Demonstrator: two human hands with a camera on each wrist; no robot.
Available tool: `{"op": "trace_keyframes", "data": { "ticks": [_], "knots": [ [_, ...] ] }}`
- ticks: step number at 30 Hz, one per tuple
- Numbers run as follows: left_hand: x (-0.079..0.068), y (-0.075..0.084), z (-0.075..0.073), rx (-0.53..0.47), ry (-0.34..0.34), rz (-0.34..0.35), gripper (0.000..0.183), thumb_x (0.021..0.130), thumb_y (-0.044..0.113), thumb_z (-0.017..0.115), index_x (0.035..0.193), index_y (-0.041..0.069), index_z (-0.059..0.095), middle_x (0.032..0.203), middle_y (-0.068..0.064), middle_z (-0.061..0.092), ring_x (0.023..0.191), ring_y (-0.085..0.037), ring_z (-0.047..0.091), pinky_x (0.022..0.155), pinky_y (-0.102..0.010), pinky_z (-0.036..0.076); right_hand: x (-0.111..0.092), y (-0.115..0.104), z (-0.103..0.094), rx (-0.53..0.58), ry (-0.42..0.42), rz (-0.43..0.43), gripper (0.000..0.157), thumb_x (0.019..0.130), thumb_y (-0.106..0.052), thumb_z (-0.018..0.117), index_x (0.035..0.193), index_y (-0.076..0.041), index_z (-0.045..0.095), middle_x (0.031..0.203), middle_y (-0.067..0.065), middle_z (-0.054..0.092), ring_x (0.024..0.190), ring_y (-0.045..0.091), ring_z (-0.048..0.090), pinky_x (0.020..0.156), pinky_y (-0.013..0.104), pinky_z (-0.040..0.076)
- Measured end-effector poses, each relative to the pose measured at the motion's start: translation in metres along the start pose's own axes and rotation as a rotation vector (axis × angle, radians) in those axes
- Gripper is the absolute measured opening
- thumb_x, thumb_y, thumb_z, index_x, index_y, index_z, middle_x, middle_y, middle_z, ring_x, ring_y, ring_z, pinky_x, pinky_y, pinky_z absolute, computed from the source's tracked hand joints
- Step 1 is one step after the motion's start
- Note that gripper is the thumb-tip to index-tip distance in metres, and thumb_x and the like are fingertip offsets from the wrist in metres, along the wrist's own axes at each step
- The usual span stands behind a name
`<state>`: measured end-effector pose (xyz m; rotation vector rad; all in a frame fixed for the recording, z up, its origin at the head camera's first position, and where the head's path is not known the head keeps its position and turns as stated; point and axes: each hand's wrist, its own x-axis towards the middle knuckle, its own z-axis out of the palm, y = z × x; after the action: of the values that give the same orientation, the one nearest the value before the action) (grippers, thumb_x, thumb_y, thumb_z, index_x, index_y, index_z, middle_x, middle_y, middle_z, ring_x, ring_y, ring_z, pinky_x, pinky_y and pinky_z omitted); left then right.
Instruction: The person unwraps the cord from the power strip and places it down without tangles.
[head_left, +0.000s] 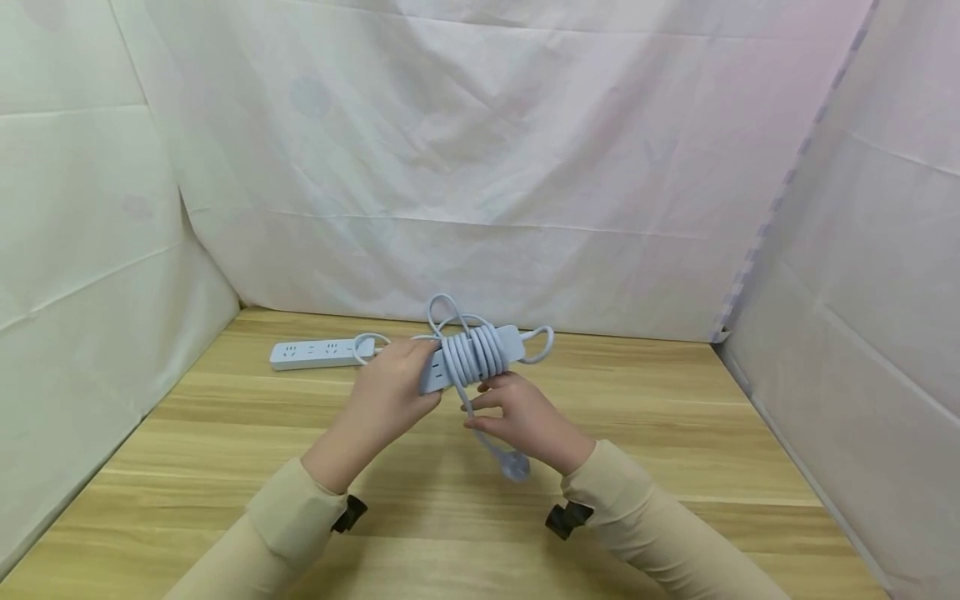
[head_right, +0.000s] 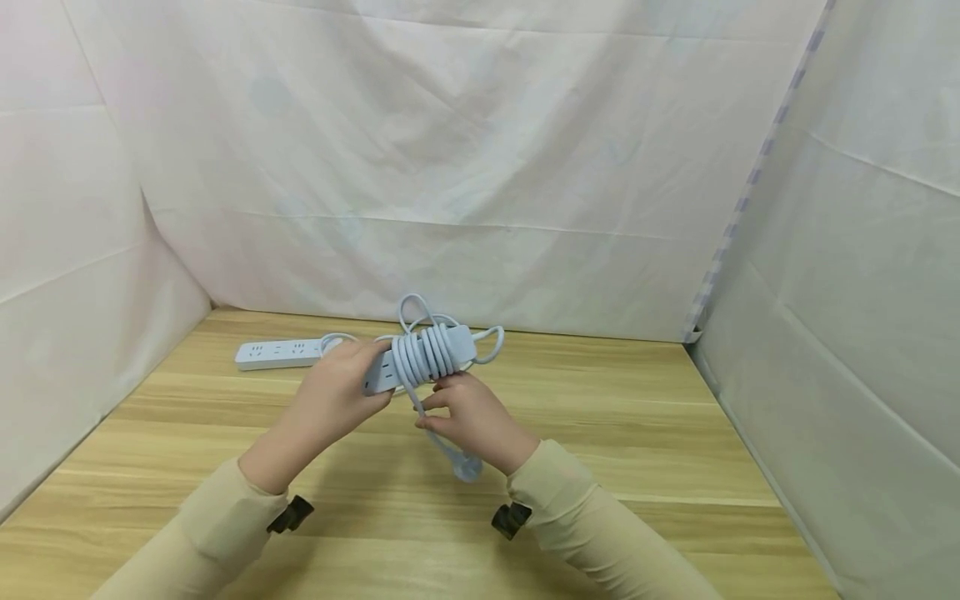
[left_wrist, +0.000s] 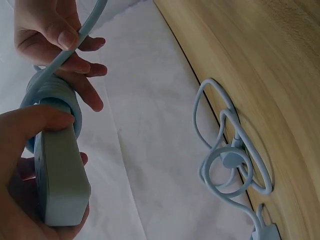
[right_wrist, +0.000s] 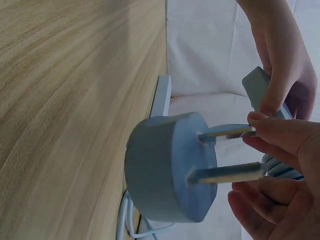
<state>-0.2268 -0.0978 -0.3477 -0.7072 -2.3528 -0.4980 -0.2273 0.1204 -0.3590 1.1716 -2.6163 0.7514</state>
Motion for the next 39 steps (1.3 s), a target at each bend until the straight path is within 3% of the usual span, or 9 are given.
{"op": "trace_keyframes", "data": {
  "ticks": [3, 9, 14, 20, 26, 30, 35, 39],
  "knots": [
    [0.003, 0.002, 0.002, 0.061, -0.021, -0.02, 0.048, 0.069, 0.015, 0.079, 0.111, 0.0, 0.064, 0.099, -0.012, 0.068, 0.09, -0.03, 0.062, 0.072, -0.044, 0.052, 0.002, -0.002, 0.0, 0.003, 0.002, -0.003, 0.014, 0.081, -0.018, 0.08, 0.092, -0.008, 0.078, 0.099, 0.003, 0.068, 0.099, 0.023, 0.061, 0.087, 0.035, 0.049],
    [0.01, 0.006, 0.003, 0.152, -0.017, -0.039, 0.033, 0.073, 0.022, 0.076, 0.098, 0.004, 0.063, 0.084, -0.008, 0.067, 0.077, -0.027, 0.061, 0.058, -0.041, 0.05, 0.005, -0.004, 0.0, 0.006, 0.016, 0.013, 0.012, 0.082, -0.018, 0.08, 0.089, -0.009, 0.079, 0.089, -0.001, 0.067, 0.085, 0.017, 0.056, 0.076, 0.032, 0.047],
    [0.014, 0.007, 0.005, 0.201, 0.034, 0.013, 0.026, 0.076, 0.024, 0.074, 0.09, 0.006, 0.062, 0.071, -0.003, 0.062, 0.061, -0.023, 0.058, 0.046, -0.037, 0.044, 0.006, -0.003, -0.001, 0.015, 0.014, 0.052, 0.012, 0.082, -0.019, 0.08, 0.09, -0.01, 0.079, 0.092, -0.001, 0.068, 0.086, 0.016, 0.056, 0.075, 0.031, 0.047],
    [0.014, 0.004, 0.009, 0.234, 0.048, 0.07, 0.034, 0.077, 0.03, 0.076, 0.094, 0.003, 0.063, 0.077, -0.005, 0.065, 0.059, -0.021, 0.059, 0.042, -0.037, 0.044, 0.006, 0.0, -0.003, 0.059, -0.013, 0.161, 0.01, 0.085, -0.017, 0.076, 0.094, -0.012, 0.078, 0.108, 0.001, 0.071, 0.1, 0.017, 0.063, 0.08, 0.031, 0.051],
    [0.011, 0.0, 0.014, 0.257, 0.045, 0.074, 0.039, 0.078, 0.035, 0.078, 0.09, 0.002, 0.062, 0.075, -0.006, 0.063, 0.056, -0.019, 0.055, 0.041, -0.037, 0.043, 0.002, 0.003, 0.0, 0.262, -0.016, 0.268, 0.011, 0.09, -0.006, 0.069, 0.098, -0.007, 0.076, 0.079, 0.001, 0.07, 0.06, 0.011, 0.064, 0.056, 0.025, 0.052],
    [0.011, -0.003, 0.016, 0.268, 0.015, 0.033, 0.046, 0.078, 0.044, 0.079, 0.087, 0.003, 0.06, 0.073, -0.006, 0.061, 0.052, -0.021, 0.055, 0.041, -0.038, 0.043, 0.002, 0.002, 0.002, 0.348, 0.024, 0.333, 0.014, 0.091, 0.0, 0.065, 0.101, -0.003, 0.074, 0.084, 0.006, 0.071, 0.061, 0.015, 0.067, 0.058, 0.025, 0.054],
    [0.01, -0.008, 0.019, 0.281, -0.036, -0.005, 0.053, 0.079, 0.053, 0.076, 0.092, 0.003, 0.061, 0.073, -0.005, 0.062, 0.051, -0.018, 0.052, 0.041, -0.036, 0.042, 0.004, -0.003, -0.001, 0.268, 0.079, 0.386, 0.012, 0.093, -0.004, 0.064, 0.1, -0.006, 0.074, 0.088, 0.004, 0.071, 0.07, 0.013, 0.068, 0.061, 0.025, 0.053],
    [0.009, -0.011, 0.02, 0.272, -0.052, -0.017, 0.054, 0.079, 0.055, 0.074, 0.091, 0.004, 0.061, 0.072, -0.003, 0.061, 0.051, -0.016, 0.051, 0.042, -0.035, 0.042, 0.002, -0.01, -0.005, 0.134, 0.126, 0.395, 0.013, 0.093, -0.008, 0.066, 0.103, -0.008, 0.075, 0.084, -0.003, 0.068, 0.069, 0.006, 0.063, 0.059, 0.024, 0.05]
  ]
}}
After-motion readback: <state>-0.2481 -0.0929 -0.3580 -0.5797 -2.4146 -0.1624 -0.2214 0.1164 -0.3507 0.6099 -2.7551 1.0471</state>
